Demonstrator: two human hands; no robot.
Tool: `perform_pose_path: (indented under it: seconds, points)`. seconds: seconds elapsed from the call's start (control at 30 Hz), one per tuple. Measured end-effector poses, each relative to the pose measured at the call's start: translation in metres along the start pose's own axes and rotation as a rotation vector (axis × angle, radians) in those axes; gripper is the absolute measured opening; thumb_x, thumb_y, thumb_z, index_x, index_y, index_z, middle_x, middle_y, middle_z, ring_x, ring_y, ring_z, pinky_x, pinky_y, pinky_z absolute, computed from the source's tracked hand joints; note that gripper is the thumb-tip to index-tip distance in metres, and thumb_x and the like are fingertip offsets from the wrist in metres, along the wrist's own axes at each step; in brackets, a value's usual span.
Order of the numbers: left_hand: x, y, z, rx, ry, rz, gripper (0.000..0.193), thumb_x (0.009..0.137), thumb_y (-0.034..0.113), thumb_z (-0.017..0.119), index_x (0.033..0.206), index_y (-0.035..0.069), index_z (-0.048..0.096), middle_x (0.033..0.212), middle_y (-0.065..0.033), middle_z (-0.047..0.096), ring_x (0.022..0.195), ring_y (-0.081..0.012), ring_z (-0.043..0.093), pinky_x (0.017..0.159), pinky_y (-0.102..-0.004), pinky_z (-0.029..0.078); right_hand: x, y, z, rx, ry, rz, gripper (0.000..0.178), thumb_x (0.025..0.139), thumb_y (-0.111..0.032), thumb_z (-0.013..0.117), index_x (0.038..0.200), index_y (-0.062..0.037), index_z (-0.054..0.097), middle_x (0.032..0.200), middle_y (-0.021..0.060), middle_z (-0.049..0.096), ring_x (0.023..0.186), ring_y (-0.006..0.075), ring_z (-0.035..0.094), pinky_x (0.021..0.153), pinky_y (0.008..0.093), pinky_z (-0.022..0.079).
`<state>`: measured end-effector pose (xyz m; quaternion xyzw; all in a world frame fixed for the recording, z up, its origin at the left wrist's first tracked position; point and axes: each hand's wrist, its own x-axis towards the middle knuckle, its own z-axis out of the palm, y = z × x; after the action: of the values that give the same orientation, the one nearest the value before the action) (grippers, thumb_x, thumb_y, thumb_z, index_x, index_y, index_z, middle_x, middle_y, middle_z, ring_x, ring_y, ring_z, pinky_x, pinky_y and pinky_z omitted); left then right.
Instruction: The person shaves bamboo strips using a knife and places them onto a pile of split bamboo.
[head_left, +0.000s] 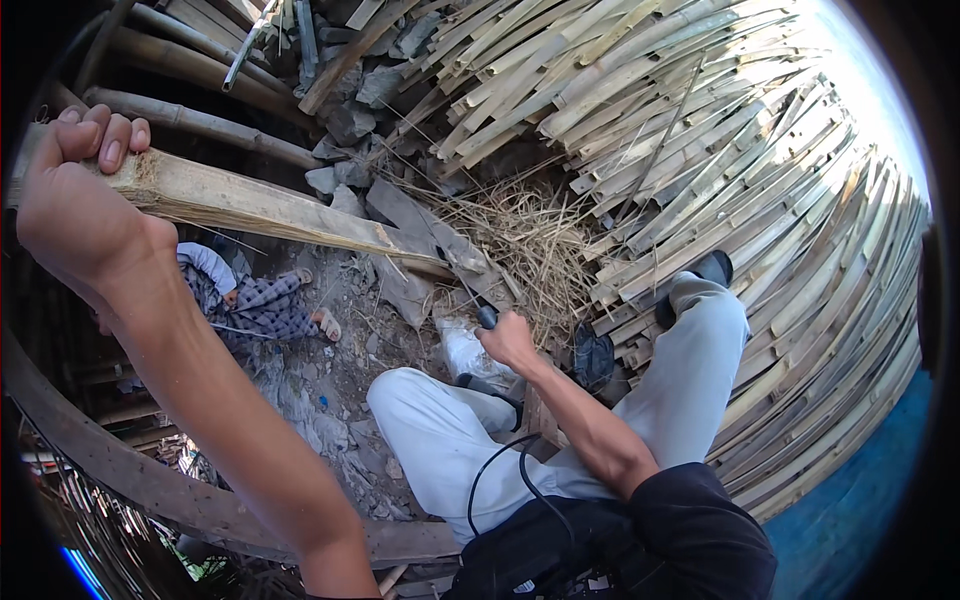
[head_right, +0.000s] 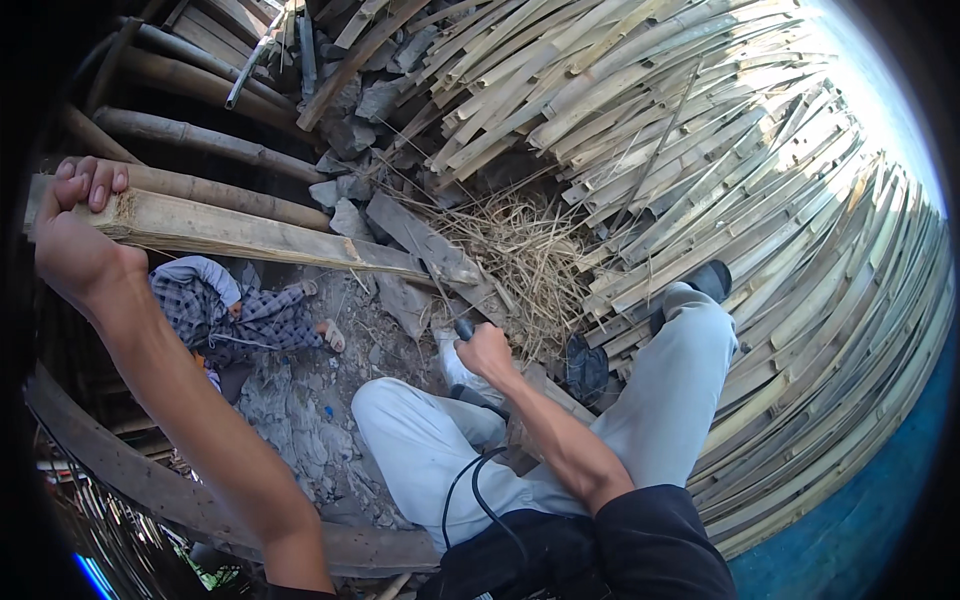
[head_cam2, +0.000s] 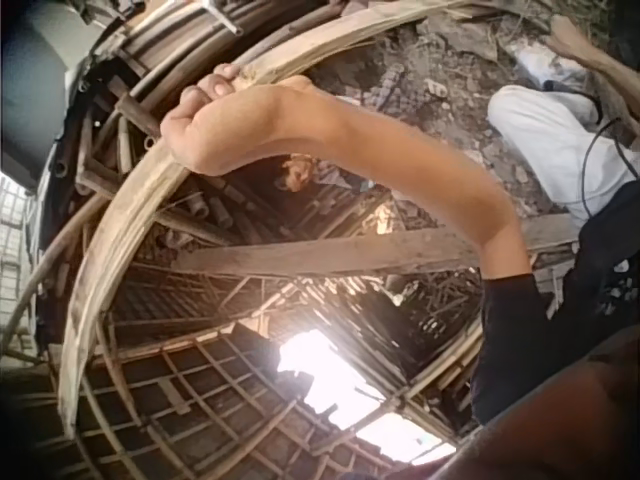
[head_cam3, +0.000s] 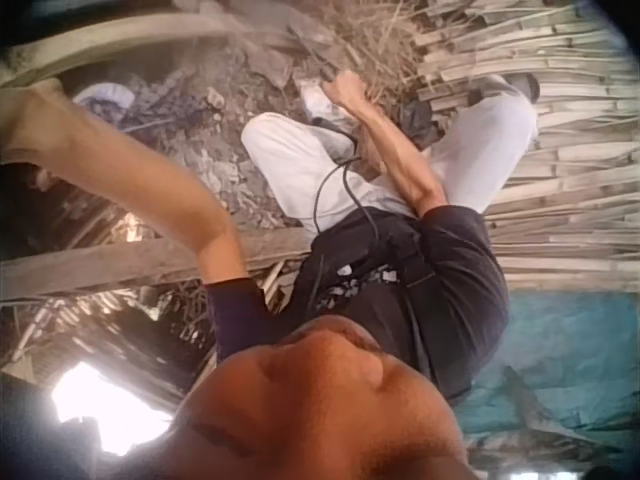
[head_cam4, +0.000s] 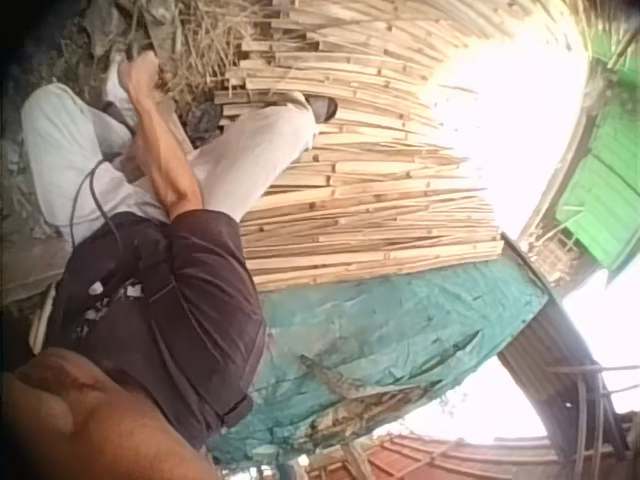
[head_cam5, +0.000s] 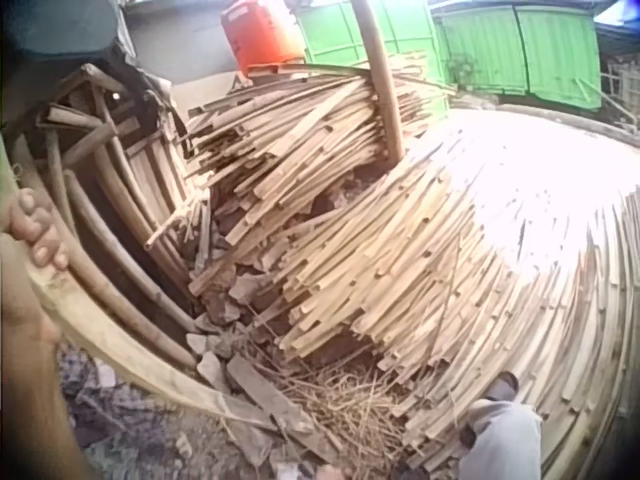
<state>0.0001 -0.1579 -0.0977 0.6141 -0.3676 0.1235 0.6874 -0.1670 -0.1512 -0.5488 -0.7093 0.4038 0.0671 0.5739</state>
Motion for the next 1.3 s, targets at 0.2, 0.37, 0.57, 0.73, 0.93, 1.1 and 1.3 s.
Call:
perform_pose_path:
  seconds: [0.2, 0.37, 0.57, 0.73, 0.93, 1.1, 1.3]
  points:
    - [0.006, 0.008, -0.008, 0.027, -0.057, -0.034, 0.029, 0.062, -0.004, 0.05, 0.09, -0.001, 0.042, 0.068, -0.005, 0.036, 0.057, -0.0145, 0.04, 0.064, -0.0305, 0.041, -0.024, -0.059, -0.044, 0.207, 0.085, -0.188, 0.034, 0.074, -0.027, 0.069, 0.069, 0.0061, 0.063, 0.059, 0.0211, 0.06, 0.054, 0.0324, 0.059, 0.059, 0.0431, 0.047]
    - [0.002, 0.005, -0.006, 0.019, -0.043, -0.034, 0.027, 0.063, -0.005, 0.05, 0.09, -0.001, 0.042, 0.068, -0.0053, 0.036, 0.057, -0.0144, 0.04, 0.064, -0.0308, 0.041, -0.021, -0.066, -0.07, 0.293, 0.1, -0.203, 0.031, 0.073, -0.026, 0.067, 0.074, 0.0052, 0.065, 0.062, 0.0236, 0.06, 0.06, 0.0372, 0.062, 0.061, 0.044, 0.048]
    - [-0.004, 0.011, 0.001, 0.007, -0.022, -0.047, 0.024, 0.065, -0.005, 0.049, 0.088, -0.001, 0.043, 0.068, -0.0052, 0.036, 0.057, -0.0144, 0.04, 0.065, -0.0306, 0.04, 0.007, -0.005, -0.073, 0.248, 0.283, 0.029, 0.033, 0.071, -0.025, 0.068, 0.069, 0.0069, 0.061, 0.059, 0.0184, 0.059, 0.055, 0.0271, 0.06, 0.058, 0.0414, 0.047]
    - [-0.005, 0.017, -0.003, -0.019, -0.056, -0.081, 0.02, 0.065, -0.004, 0.05, 0.083, 0.001, 0.043, 0.067, -0.0049, 0.036, 0.056, -0.0145, 0.04, 0.065, -0.0301, 0.04, 0.008, 0.006, -0.061, 0.174, 0.258, 0.047, 0.032, 0.07, -0.024, 0.067, 0.071, 0.0076, 0.062, 0.062, 0.0216, 0.061, 0.059, 0.0305, 0.063, 0.061, 0.0424, 0.048]
    - [-0.007, 0.018, -0.008, -0.03, -0.036, -0.104, 0.021, 0.062, 0.0, 0.051, 0.08, 0.003, 0.041, 0.067, -0.0052, 0.037, 0.057, -0.0146, 0.039, 0.065, -0.0299, 0.038, -0.009, -0.023, -0.042, 0.169, 0.1, -0.032, 0.032, 0.071, -0.024, 0.069, 0.068, 0.0071, 0.061, 0.058, 0.0209, 0.059, 0.057, 0.03, 0.061, 0.06, 0.0431, 0.046]
    - [-0.008, 0.024, -0.018, -0.037, -0.051, -0.124, 0.022, 0.061, 0.0, 0.05, 0.08, 0.004, 0.04, 0.067, -0.0051, 0.037, 0.059, -0.0146, 0.039, 0.066, -0.0303, 0.038, -0.03, -0.069, -0.045, 0.308, 0.086, -0.165, 0.031, 0.071, -0.025, 0.067, 0.077, 0.0052, 0.066, 0.064, 0.0262, 0.061, 0.064, 0.0398, 0.064, 0.065, 0.0462, 0.049]
    - [-0.02, -0.002, 0.003, 0.137, 0.092, 0.013, 0.017, 0.069, -0.002, 0.047, 0.086, -0.005, 0.049, 0.066, -0.0057, 0.036, 0.058, -0.013, 0.037, 0.062, -0.0305, 0.038, 0.044, 0.112, 0.022, -0.167, -0.128, 0.19, 0.033, 0.07, -0.022, 0.064, 0.085, 0.0069, 0.068, 0.087, 0.0295, 0.066, 0.089, 0.0404, 0.067, 0.076, 0.0413, 0.054]
